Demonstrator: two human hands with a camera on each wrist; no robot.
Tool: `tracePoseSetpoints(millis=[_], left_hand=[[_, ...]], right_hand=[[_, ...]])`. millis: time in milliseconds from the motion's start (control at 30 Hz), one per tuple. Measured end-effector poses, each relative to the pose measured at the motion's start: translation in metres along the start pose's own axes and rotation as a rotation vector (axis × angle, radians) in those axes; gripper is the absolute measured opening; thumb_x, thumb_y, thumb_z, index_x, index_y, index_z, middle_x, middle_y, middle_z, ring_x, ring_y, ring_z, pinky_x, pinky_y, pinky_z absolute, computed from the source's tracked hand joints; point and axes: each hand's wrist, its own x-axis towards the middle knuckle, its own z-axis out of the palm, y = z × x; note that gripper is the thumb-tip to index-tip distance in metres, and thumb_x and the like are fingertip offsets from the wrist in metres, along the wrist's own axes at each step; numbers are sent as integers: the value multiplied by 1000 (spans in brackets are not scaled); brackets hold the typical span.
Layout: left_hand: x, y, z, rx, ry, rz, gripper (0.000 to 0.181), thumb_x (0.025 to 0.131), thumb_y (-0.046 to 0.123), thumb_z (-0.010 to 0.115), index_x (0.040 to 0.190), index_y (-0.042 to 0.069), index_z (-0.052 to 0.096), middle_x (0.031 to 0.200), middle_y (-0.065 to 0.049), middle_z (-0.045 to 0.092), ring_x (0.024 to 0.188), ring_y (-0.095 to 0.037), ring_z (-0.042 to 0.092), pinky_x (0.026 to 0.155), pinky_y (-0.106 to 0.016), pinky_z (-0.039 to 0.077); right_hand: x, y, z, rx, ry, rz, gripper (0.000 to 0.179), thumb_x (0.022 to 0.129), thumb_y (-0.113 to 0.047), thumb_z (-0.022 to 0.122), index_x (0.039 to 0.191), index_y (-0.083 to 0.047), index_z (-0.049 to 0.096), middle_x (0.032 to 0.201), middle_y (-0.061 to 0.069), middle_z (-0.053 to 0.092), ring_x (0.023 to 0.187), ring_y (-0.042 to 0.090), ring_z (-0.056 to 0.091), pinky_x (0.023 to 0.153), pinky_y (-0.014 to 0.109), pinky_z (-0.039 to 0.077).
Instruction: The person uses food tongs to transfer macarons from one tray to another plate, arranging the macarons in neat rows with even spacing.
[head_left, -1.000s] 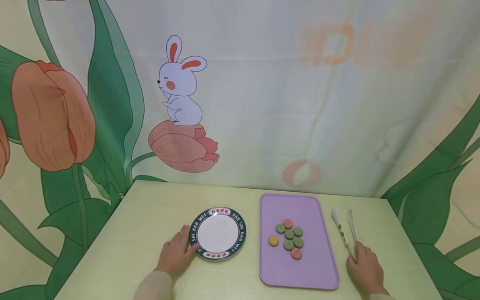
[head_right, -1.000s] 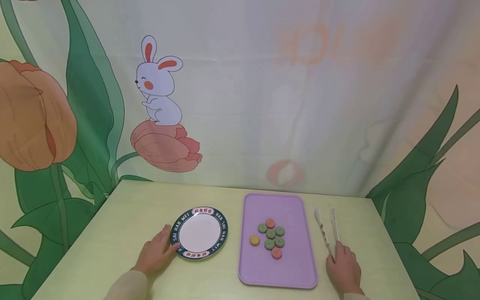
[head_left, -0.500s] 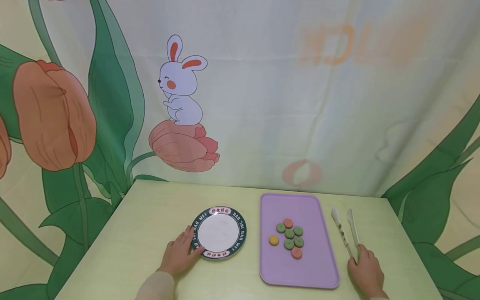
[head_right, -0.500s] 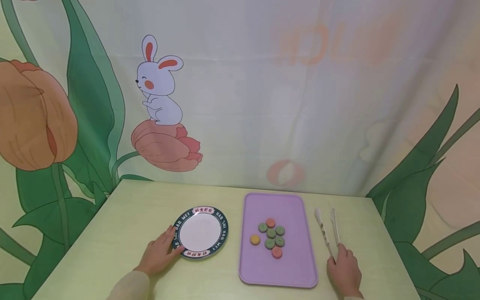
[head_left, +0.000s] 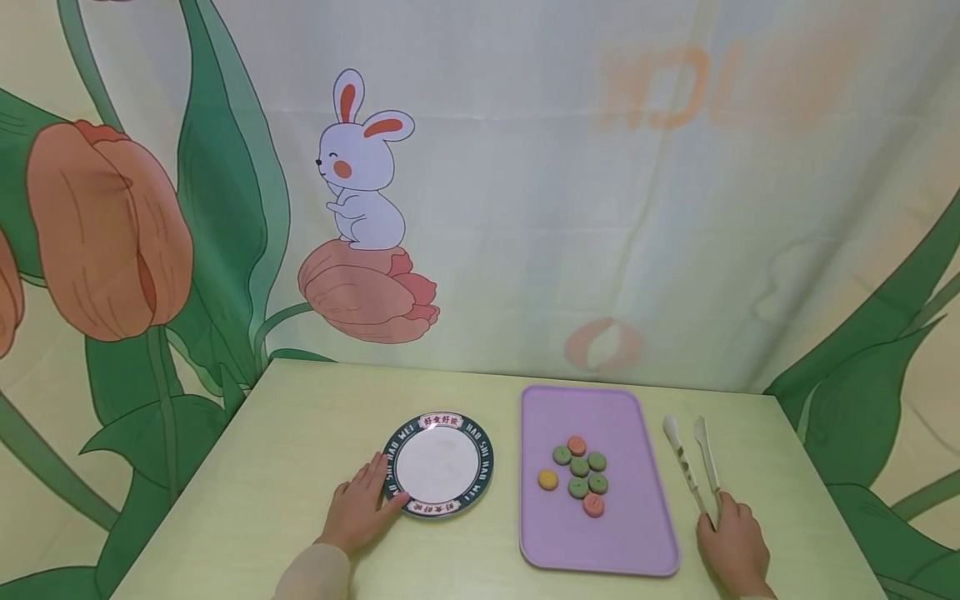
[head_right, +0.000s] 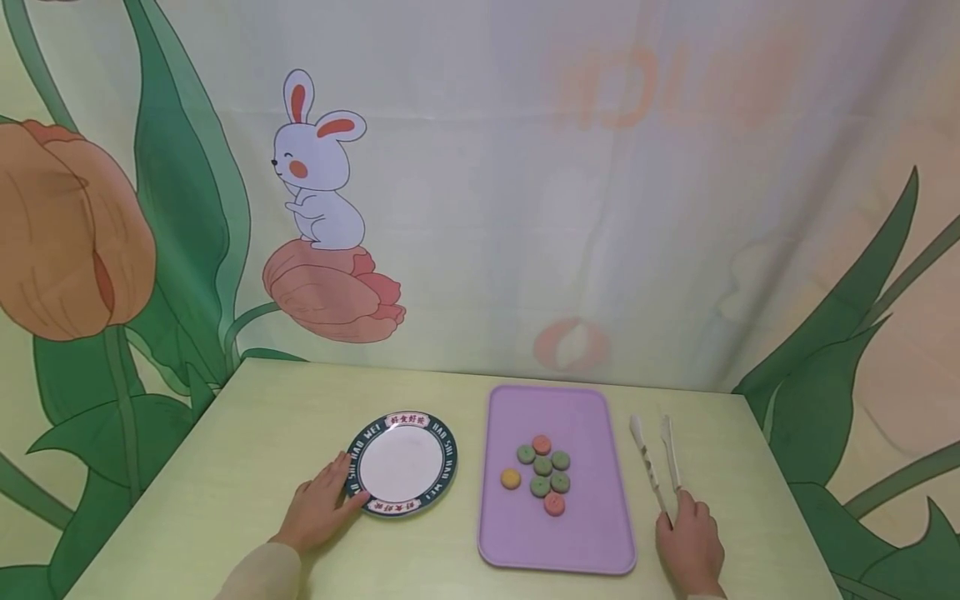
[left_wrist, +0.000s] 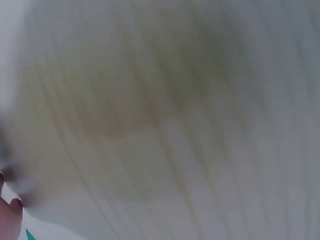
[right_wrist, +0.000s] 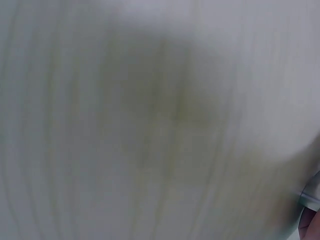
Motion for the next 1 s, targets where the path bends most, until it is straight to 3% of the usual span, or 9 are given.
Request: tracePoseSetpoints(millis=[433,1000], left_hand=[[-1,1,-2,-15,-14,-13,77,84,59,40,140,8,23,146,-11,22,131,-34,27,101,-57,23],[-2,6,-8,-22,-8,-16,76,83,56,44,138,6,28,145,-12,25,130,-35,28,100,-58,23]], right_hand=[[3,1,8,-46,16,36,49,85,-23,48,125,4,37,103,27,46,86,37,50,58,46,45],[-2,1,-7,12,41,-105,48,82,-20,53,122,4,41,98,26,50,81,36,53,57,46,44]])
